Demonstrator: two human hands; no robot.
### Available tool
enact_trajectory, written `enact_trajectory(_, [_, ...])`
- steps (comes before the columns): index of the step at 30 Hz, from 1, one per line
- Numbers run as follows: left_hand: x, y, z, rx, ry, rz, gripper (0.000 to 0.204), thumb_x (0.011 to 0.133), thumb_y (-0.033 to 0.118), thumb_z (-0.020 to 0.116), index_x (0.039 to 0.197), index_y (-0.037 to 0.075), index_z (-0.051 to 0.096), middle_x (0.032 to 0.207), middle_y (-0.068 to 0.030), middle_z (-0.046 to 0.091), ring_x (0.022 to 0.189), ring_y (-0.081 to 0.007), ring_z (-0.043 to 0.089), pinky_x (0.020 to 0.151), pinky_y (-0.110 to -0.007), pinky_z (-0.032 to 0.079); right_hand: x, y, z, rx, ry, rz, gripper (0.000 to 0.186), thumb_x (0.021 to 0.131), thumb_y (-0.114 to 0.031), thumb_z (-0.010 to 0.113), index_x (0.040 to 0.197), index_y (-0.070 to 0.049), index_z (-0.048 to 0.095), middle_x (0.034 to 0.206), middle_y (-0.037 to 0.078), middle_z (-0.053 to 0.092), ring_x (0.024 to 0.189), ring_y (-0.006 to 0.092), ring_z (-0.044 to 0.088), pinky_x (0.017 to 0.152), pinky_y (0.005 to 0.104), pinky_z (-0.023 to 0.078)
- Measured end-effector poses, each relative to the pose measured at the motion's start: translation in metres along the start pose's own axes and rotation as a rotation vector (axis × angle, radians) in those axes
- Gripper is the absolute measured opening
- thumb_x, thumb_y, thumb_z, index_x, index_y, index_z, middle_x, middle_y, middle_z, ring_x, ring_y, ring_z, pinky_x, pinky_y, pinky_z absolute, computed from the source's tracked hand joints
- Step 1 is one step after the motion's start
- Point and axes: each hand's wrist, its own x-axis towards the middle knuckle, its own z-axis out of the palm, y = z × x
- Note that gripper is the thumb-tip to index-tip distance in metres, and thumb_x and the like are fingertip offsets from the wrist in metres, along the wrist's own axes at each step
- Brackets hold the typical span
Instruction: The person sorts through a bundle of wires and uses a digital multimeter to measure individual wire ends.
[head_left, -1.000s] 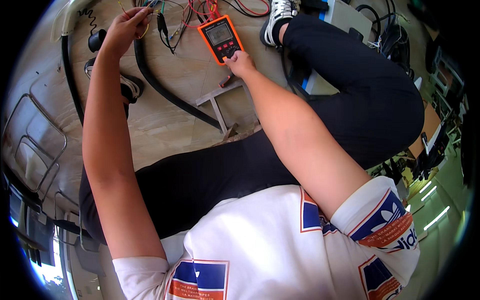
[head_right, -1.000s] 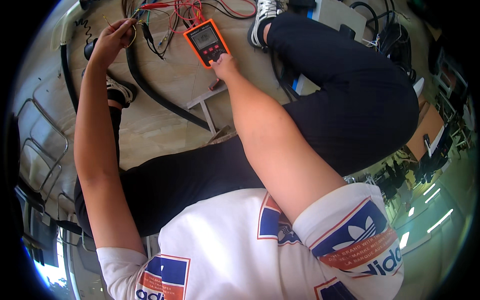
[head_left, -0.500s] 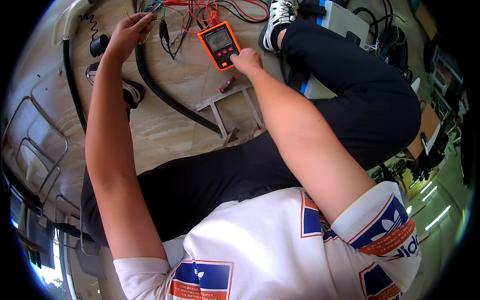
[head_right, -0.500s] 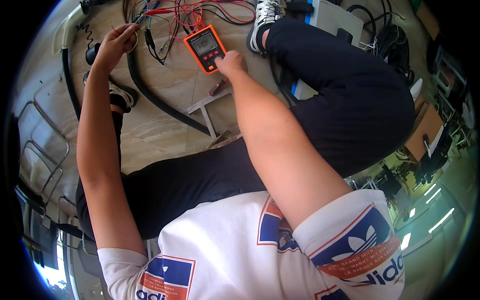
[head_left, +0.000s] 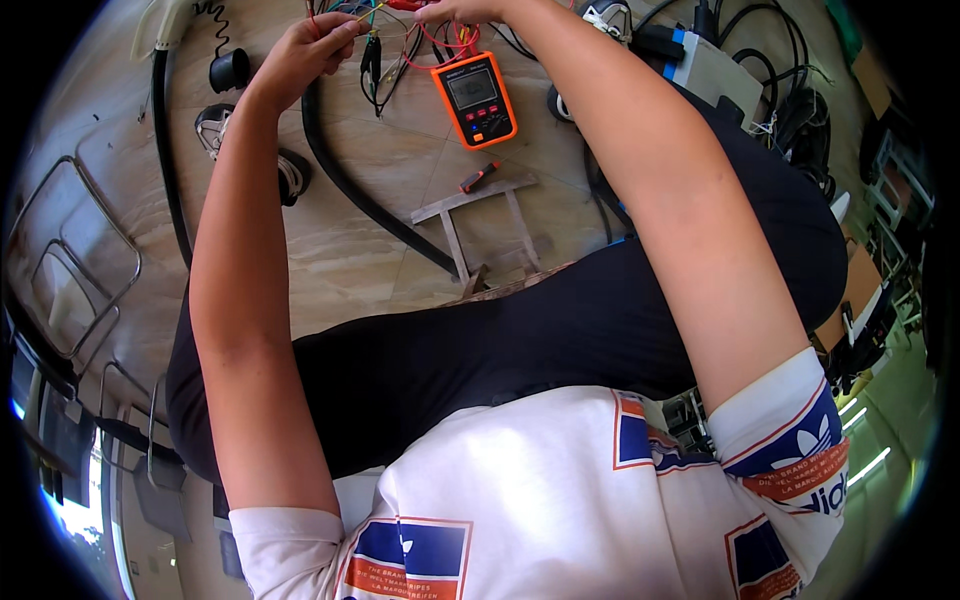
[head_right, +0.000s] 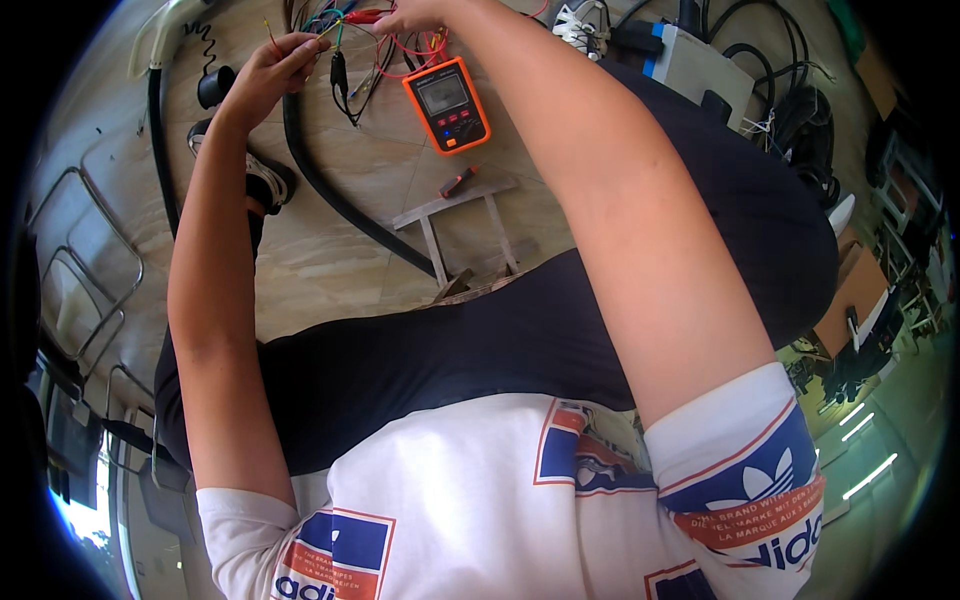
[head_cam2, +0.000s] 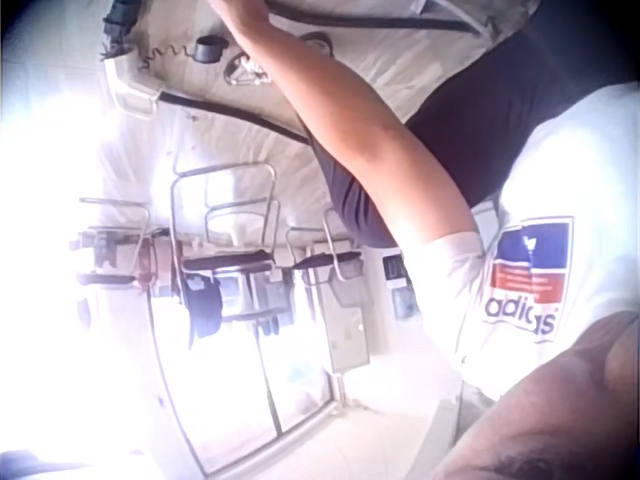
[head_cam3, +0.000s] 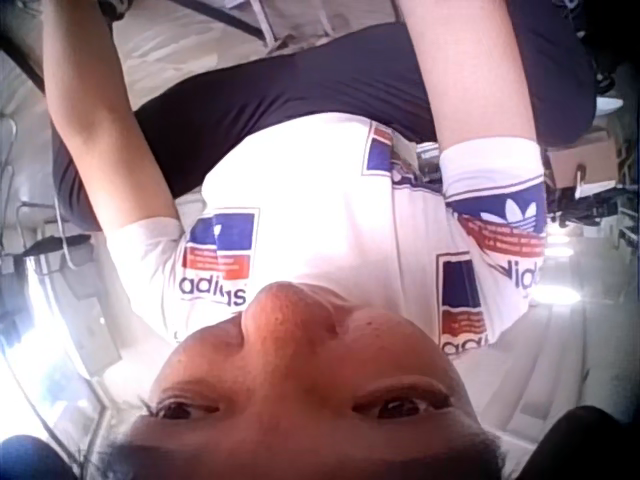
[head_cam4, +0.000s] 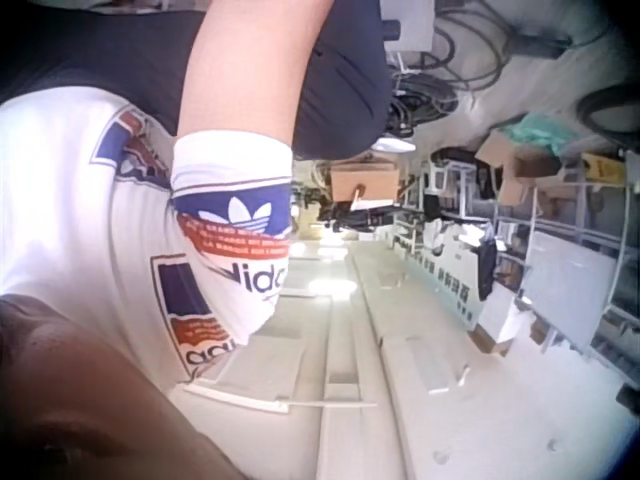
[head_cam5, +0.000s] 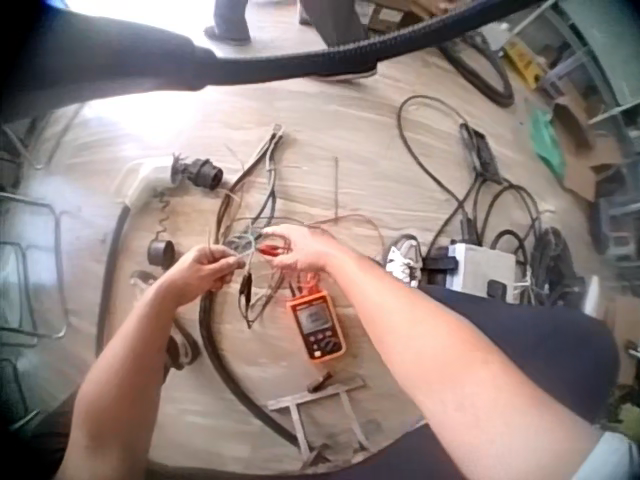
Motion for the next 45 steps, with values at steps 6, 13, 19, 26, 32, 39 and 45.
enact_trajectory(6, [0.008, -0.006, -0.004, -0.053, 0.067, -0.039, 0.027, 0.098, 0.024, 0.054, 0.111, 0.003, 0.063, 0.072, 0.0067, 0.048, 0.059, -0.0026, 0.036, 0.052, -0.018, 0.028, 0.026, 0.033, 0.012, 0.069, -0.14, -0.069, 0.034, 0.076, -0.015, 0.073, 0.107, -0.002, 0.066, 0.096, 0.009, 0.071, 0.086, 0.0167, 0.065, 0.076, 0.0321, 0.052])
enact_trajectory(13, [0.012, -0.017, -0.01, -0.023, 0.109, -0.007, 0.03, 0.099, 0.027, 0.053, 0.113, 0.002, 0.06, 0.071, 0.0063, 0.047, 0.058, -0.0027, 0.037, 0.052, -0.019, 0.029, 0.017, 0.049, 0.007, 0.07, -0.046, -0.105, 0.035, 0.08, -0.02, 0.072, 0.11, -0.003, 0.066, 0.099, 0.012, 0.071, 0.086, 0.019, 0.065, 0.077, 0.0336, 0.051])
enact_trajectory(19, [0.008, -0.001, 0.003, -0.087, 0.378, 0.037, 0.033, 0.1, 0.032, 0.048, 0.11, 0.004, 0.061, 0.069, 0.0058, 0.049, 0.056, -0.0024, 0.039, 0.051, -0.019, 0.03, 0.007, 0.022, 0.004, 0.02, -0.025, -0.061, 0.034, 0.085, -0.024, 0.067, 0.114, -0.005, 0.064, 0.097, 0.01, 0.07, 0.085, 0.0171, 0.063, 0.075, 0.0332, 0.051])
enact_trajectory(26, [0.018, -0.025, -0.018, 0.27, 0.396, 0.112, 0.033, 0.099, 0.036, 0.049, 0.107, 0.008, 0.064, 0.068, 0.0059, 0.05, 0.055, -0.0026, 0.041, 0.048, -0.019, 0.03, 0.012, 0.011, 0.006, 0.097, -0.05, -0.05, 0.031, 0.087, -0.025, 0.065, 0.109, -0.002, 0.064, 0.089, 0.007, 0.069, 0.079, 0.0157, 0.061, 0.07, 0.0324, 0.05])
enact_trajectory(32, [0.018, -0.012, -0.002, 0.434, 0.386, 0.202, 0.031, 0.098, 0.033, 0.053, 0.107, 0.006, 0.065, 0.068, 0.0062, 0.049, 0.059, -0.0022, 0.042, 0.051, -0.019, 0.032, 0.004, 0.007, 0.003, 0.172, -0.054, 0.029, 0.029, 0.087, -0.024, 0.065, 0.106, -0.002, 0.065, 0.086, 0.007, 0.068, 0.077, 0.0153, 0.061, 0.069, 0.0324, 0.049])
enact_trajectory(39, [0.016, -0.016, -0.005, 0.243, 0.504, 0.14, 0.032, 0.098, 0.031, 0.05, 0.096, 0.003, 0.066, 0.067, -0.0015, 0.06, 0.062, -0.0086, 0.053, 0.059, -0.025, 0.043, -0.014, -0.02, -0.006, 0.003, 0.055, -0.01, 0.032, 0.084, -0.03, 0.068, 0.107, -0.007, 0.068, 0.091, 0.011, 0.071, 0.084, 0.019, 0.064, 0.077, 0.0344, 0.049])
enact_trajectory(45, [0.014, -0.018, -0.006, 0.363, 0.469, 0.139, 0.031, 0.099, 0.031, 0.049, 0.097, 0.004, 0.065, 0.066, 0.0052, 0.049, 0.057, -0.0038, 0.042, 0.05, -0.02, 0.033, 0.005, 0.014, -0.003, 0.251, -0.071, -0.041, 0.029, 0.083, -0.024, 0.07, 0.098, 0.001, 0.07, 0.08, 0.005, 0.069, 0.069, 0.0145, 0.063, 0.062, 0.0299, 0.05])
